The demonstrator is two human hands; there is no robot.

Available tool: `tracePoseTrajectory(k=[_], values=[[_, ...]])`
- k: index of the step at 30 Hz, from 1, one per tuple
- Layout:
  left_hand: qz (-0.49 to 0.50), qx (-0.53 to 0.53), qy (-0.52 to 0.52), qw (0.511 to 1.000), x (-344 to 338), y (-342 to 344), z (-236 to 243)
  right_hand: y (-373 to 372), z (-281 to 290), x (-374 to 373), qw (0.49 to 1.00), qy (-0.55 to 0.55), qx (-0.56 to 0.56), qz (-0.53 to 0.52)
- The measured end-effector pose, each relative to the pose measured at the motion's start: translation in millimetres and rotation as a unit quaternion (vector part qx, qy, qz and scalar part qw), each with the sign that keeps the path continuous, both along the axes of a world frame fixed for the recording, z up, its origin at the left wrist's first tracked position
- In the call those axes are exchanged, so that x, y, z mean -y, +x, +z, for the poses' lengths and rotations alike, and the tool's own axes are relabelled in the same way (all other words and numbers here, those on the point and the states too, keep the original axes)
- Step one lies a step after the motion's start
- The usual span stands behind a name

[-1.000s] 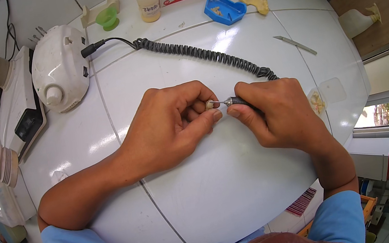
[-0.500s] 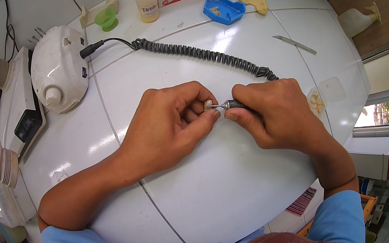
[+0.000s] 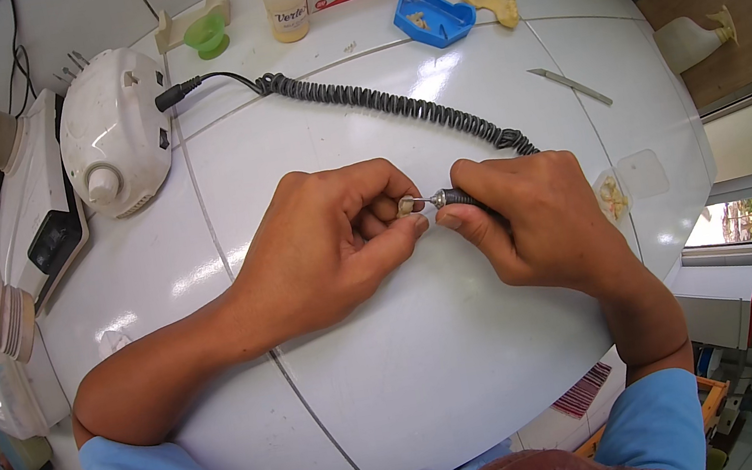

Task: The person holds a dental crown and polishes its surfaces using a rotary tool, occasionally picking up the crown from a small container.

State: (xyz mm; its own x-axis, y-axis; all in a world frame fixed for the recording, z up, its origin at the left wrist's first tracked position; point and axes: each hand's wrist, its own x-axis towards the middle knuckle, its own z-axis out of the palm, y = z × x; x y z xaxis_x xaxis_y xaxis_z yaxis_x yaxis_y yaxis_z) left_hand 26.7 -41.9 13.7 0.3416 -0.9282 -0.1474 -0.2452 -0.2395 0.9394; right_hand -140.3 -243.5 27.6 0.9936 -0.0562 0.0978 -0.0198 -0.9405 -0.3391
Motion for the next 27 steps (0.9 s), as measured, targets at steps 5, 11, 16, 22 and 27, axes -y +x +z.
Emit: tracePoseTrajectory(k=[5,11,16,22,27], values=[[0.004,-0.001,-0.003,1.0,-0.7,-0.2,-2.0,0.0,0.0,0.0,1.0,-0.002,-0.001,0.002],[0.005,-0.009,-0.011,1.0,-0.5,-0.4,-2.9,-0.1,-1.5,-0.1,1.0,-0.003,0.007,-0.001],[0.003,-0.006,-0.012,1.0,0.0,0.1,-4.1,-0.2,1.4,-0.1,1.0,-0.002,-0.006,-0.002],[-0.003,-0.009,0.002,1.0,-0.5,1.2,-1.8,-0.5,1.1,-0.2,1.0,0.003,0.004,-0.001],[0.012,-0.068,-0.011,0.998,0.9,0.8,-2.2,0.5,3.1,1.4,0.999,0.029,-0.005,-0.029]])
